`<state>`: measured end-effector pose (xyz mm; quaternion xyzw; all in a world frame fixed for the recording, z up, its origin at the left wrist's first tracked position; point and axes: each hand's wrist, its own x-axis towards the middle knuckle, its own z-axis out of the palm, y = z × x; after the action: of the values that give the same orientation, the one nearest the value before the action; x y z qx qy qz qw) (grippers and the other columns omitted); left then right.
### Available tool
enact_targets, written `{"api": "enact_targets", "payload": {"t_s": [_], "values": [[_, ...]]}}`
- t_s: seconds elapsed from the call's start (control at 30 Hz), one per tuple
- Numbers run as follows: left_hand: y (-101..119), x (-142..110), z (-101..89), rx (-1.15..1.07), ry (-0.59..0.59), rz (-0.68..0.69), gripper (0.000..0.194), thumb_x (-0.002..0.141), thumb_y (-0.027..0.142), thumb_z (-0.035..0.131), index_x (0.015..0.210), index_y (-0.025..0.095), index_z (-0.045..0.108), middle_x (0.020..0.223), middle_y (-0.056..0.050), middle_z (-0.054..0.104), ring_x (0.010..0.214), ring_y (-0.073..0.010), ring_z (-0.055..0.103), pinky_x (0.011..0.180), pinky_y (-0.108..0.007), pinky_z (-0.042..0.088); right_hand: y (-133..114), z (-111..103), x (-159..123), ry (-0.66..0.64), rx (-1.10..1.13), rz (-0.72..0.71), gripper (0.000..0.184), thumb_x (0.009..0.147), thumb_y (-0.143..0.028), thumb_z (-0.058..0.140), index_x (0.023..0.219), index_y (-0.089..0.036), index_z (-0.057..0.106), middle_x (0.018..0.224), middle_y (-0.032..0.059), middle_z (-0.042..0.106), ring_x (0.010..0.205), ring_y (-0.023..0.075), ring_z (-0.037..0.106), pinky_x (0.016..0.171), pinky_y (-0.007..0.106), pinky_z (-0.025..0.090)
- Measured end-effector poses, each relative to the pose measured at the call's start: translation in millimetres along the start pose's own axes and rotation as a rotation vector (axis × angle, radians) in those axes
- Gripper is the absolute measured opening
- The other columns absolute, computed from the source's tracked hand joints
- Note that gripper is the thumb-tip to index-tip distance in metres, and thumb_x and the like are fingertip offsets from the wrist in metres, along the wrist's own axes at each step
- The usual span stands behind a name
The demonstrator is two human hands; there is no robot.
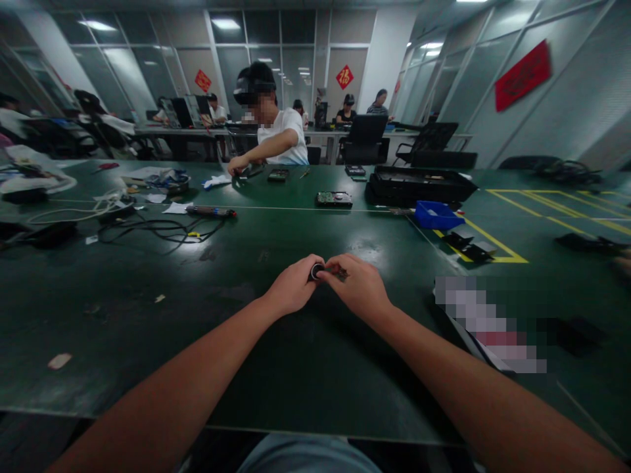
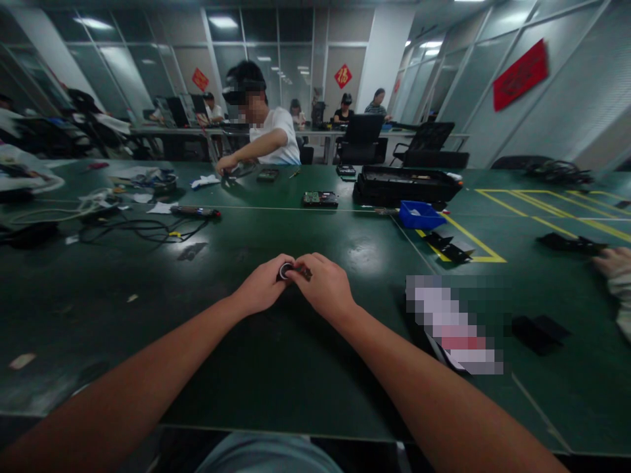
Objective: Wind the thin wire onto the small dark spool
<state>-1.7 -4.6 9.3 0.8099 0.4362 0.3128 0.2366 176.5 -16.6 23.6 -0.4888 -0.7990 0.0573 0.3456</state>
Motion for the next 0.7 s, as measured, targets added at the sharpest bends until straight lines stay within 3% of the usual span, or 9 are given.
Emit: {"api": "enact_targets", "payload": {"t_s": [0.53, 0.7], "values": [[1.1, -1.4, -0.5, 0.048, -0.067, 0.056, 0.028, 0.085, 0.013, 0.051, 0.112, 0.022, 0.057, 0.111, -0.006, 0.066, 0.098, -0.0213, 0.062, 0.081, -0.034, 0.046, -4.4, -1.0, -0.7, 0.0, -0.042, 0.109, 0.021, 0.084, -0.041, 0.068, 0.09, -0.022, 0.063, 0.083, 0.0027, 0.066, 0.073, 0.0183, 0.059, 0.061, 0.031, 0.041], [-0.7, -1.4, -0.3, -0.012, -0.021, 0.022, 0.017, 0.089, 0.021, 0.053, 0.106, 0.021, 0.058, 0.101, -0.004, 0.066, 0.09, -0.0193, 0.061, 0.076, -0.031, 0.044, -5.5, -4.2, -1.4, 0.027, 0.071, 0.029, 0.017, 0.087, -0.032, 0.061, 0.098, -0.019, 0.063, 0.091, 0.0055, 0.064, 0.081, 0.0195, 0.059, 0.07, 0.033, 0.046]]}}
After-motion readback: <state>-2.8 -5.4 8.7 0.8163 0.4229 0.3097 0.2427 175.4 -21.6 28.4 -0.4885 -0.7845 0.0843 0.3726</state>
